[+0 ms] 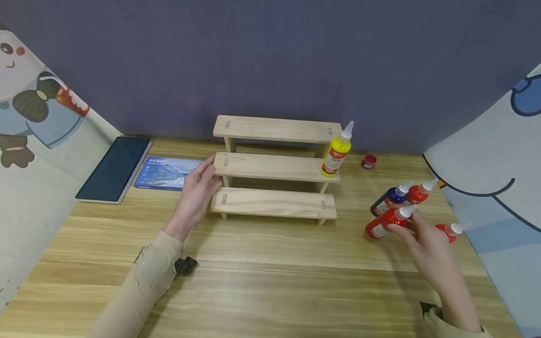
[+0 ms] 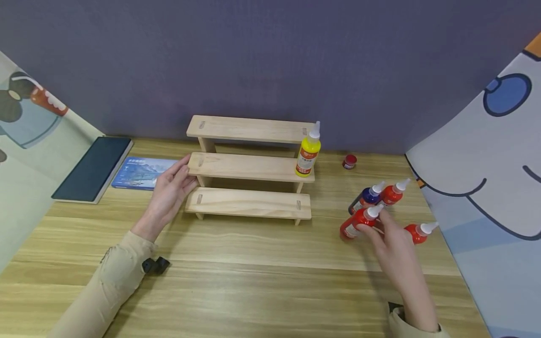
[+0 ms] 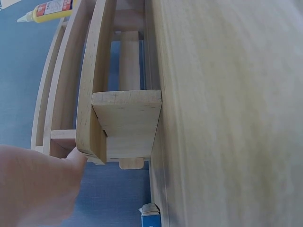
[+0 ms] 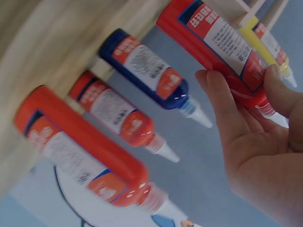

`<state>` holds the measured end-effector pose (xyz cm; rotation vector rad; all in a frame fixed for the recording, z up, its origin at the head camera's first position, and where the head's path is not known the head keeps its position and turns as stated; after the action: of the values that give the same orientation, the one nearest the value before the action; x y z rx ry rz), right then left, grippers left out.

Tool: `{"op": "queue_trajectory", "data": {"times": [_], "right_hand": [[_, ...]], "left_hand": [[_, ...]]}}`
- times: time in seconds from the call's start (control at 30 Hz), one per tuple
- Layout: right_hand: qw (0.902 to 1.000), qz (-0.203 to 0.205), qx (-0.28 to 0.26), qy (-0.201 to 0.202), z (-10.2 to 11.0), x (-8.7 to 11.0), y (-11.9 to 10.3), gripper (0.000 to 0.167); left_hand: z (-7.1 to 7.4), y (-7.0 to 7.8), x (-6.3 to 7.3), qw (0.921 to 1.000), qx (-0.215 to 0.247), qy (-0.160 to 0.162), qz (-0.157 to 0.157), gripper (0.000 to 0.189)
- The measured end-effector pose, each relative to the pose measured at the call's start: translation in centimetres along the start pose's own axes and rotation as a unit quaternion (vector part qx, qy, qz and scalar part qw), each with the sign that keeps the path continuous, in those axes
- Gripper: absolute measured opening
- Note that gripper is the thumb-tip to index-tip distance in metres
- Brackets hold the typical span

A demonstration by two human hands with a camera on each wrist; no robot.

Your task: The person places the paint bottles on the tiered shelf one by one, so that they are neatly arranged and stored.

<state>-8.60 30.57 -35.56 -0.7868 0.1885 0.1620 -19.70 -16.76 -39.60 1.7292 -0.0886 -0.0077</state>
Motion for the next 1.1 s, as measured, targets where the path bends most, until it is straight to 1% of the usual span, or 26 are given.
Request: {"op": "queue_trajectory", "data": {"times": [0.3, 0.5, 0.8, 0.93, 1.1], "right_hand": [[0.9998, 0.013, -0.017, -0.005, -0.2, -1.3, -2.2, 0.044], [0.9992, 0.035, -0.022, -0.002, -0.5, -1.8, -3.3, 0.047], [0.9985, 0.053, -0.014, 0.004, -0.8, -2.2, -4.6, 0.041], [0.9981, 0.058, -0.02, 0.002, -1.0, -2.5, -5.4, 0.039], [0.9979, 0.057, -0.031, -0.005, -1.4, -3.3, -6.5, 0.037]], "left_hand": [[0.1, 0.0, 0.0, 1.0, 0.002, -0.003, -0.001, 0.054], [0.0, 0.0, 0.0, 1.0, 0.003, -0.004, 0.003, 0.055], [0.0, 0.0, 0.0, 1.0, 0.002, 0.004, 0.006, 0.054], [0.0, 0.0, -0.1, 0.9999, 0.0, 0.005, 0.011, 0.054], [0.0, 0.0, -0.1, 1.0, 0.0, 0.003, 0.007, 0.055]]}}
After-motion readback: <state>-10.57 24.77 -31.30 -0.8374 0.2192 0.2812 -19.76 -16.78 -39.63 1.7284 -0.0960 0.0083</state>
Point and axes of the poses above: each hand's wrist, its own x-axis away from the middle knuckle, its own z-axis out of the back of the hand, y = z × x, the point moved 3 cm from there along -x, towards the middle knuckle, and after that the axes turned 8 degrees about -x, right-handed, at the moved point
